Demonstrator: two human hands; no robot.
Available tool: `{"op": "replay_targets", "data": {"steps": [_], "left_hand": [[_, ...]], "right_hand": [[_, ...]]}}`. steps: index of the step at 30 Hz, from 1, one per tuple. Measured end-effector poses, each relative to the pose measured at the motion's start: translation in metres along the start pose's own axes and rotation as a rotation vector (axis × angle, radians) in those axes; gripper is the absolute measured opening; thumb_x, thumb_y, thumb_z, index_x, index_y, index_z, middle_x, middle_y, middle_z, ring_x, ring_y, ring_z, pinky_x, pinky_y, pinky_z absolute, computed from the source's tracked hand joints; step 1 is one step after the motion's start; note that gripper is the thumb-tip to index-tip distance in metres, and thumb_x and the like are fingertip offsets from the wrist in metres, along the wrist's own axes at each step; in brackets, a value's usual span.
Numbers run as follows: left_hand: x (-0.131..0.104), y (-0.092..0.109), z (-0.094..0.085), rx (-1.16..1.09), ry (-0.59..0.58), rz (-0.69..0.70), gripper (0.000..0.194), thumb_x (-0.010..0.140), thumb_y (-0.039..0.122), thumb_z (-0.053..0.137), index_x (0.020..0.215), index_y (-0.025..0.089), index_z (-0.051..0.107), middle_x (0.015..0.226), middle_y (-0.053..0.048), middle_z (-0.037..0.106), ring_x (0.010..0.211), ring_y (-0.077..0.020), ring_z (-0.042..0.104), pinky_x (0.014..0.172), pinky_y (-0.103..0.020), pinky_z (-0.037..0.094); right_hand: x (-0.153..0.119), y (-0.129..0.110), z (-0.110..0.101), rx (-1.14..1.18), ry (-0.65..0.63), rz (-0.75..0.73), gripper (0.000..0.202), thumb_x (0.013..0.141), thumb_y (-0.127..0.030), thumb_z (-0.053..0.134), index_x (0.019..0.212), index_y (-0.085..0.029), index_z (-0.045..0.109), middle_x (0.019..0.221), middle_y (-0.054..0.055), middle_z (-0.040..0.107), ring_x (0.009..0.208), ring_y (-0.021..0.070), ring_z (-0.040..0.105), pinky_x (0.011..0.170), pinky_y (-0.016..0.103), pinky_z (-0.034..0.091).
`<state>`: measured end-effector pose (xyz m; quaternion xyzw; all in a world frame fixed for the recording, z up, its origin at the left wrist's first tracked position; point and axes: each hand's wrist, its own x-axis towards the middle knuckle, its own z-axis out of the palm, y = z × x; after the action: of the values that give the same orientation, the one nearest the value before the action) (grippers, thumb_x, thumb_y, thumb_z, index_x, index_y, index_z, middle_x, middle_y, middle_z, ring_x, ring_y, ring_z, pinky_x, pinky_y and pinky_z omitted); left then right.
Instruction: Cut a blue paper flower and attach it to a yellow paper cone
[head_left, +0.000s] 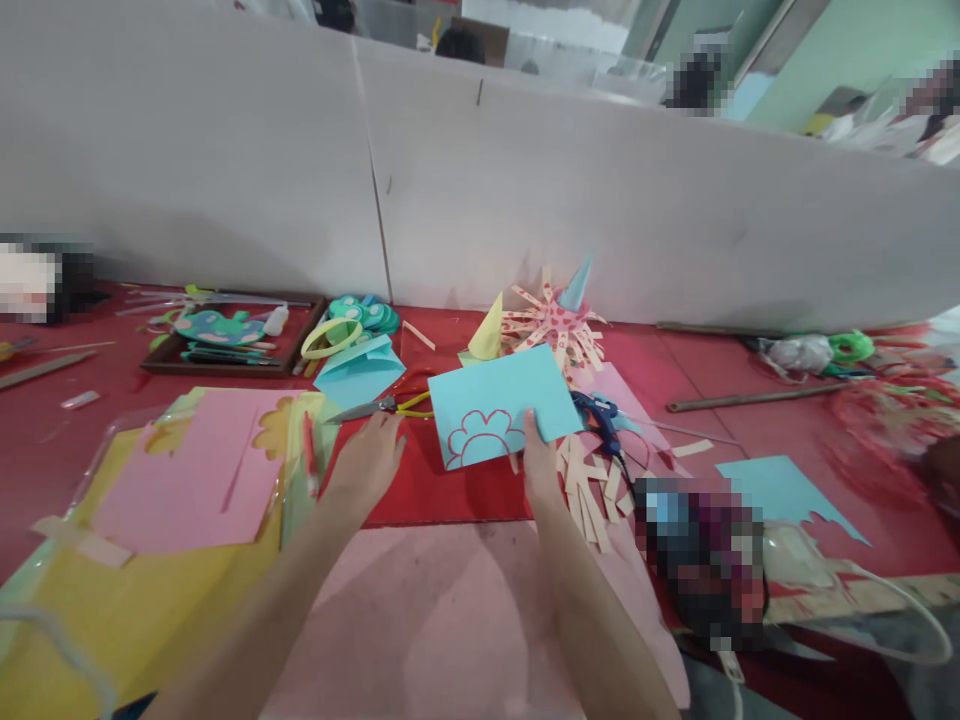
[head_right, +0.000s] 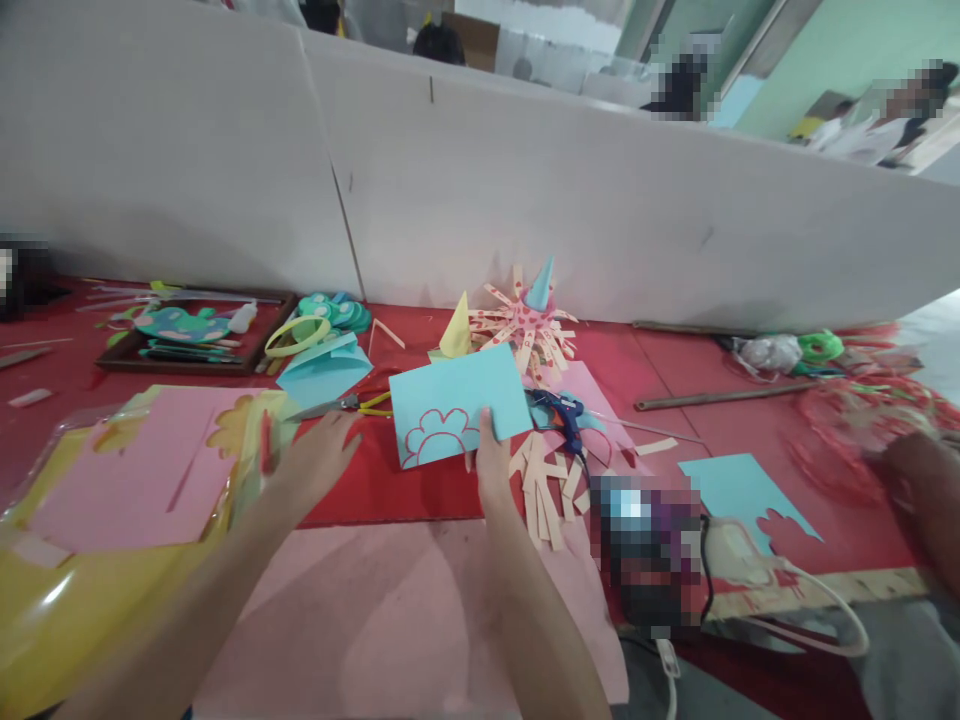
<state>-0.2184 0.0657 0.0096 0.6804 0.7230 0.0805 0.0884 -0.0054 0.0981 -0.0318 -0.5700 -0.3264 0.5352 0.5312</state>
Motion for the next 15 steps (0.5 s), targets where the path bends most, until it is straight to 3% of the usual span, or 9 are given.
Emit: {"op": "replay_targets", "data": {"steps": [6,11,15], "left_hand": [[0.045,-0.009,-0.010,0.169,0.006,-0.063,0.038,0.087,0.022,0.036,0.120,0.011,0.049,0.111,-0.017,0.058,0.100,-0.0294,0.059,0.083,-0.039,0.045],[0.054,-0.008,0.007,0.142,0.032,-0.181,0.037,0.088,0.029,0.033,0.111,0.009,0.054,0.109,-0.019,0.057,0.101,-0.0306,0.057,0.080,-0.039,0.045],[0.054,-0.011,0.022,0.163,0.137,-0.213,0.039,0.088,0.035,0.034,0.105,0.009,0.057,0.110,-0.020,0.056,0.103,-0.0322,0.053,0.085,-0.042,0.040]], "right_hand": [[-0.006,0.000,0.006,-0.052,-0.103,0.036,0.043,0.070,-0.059,0.056,0.060,-0.021,0.041,0.038,-0.009,0.035,0.029,0.0057,0.032,0.028,0.019,0.026],[-0.003,0.007,0.007,-0.186,-0.174,0.085,0.038,0.073,-0.055,0.056,0.061,-0.021,0.047,0.038,-0.007,0.039,0.031,0.0095,0.036,0.032,0.023,0.032],[-0.001,0.011,0.009,-0.364,-0.126,0.017,0.031,0.074,-0.050,0.055,0.072,-0.018,0.059,0.055,-0.001,0.057,0.050,0.0155,0.054,0.048,0.026,0.044]]}}
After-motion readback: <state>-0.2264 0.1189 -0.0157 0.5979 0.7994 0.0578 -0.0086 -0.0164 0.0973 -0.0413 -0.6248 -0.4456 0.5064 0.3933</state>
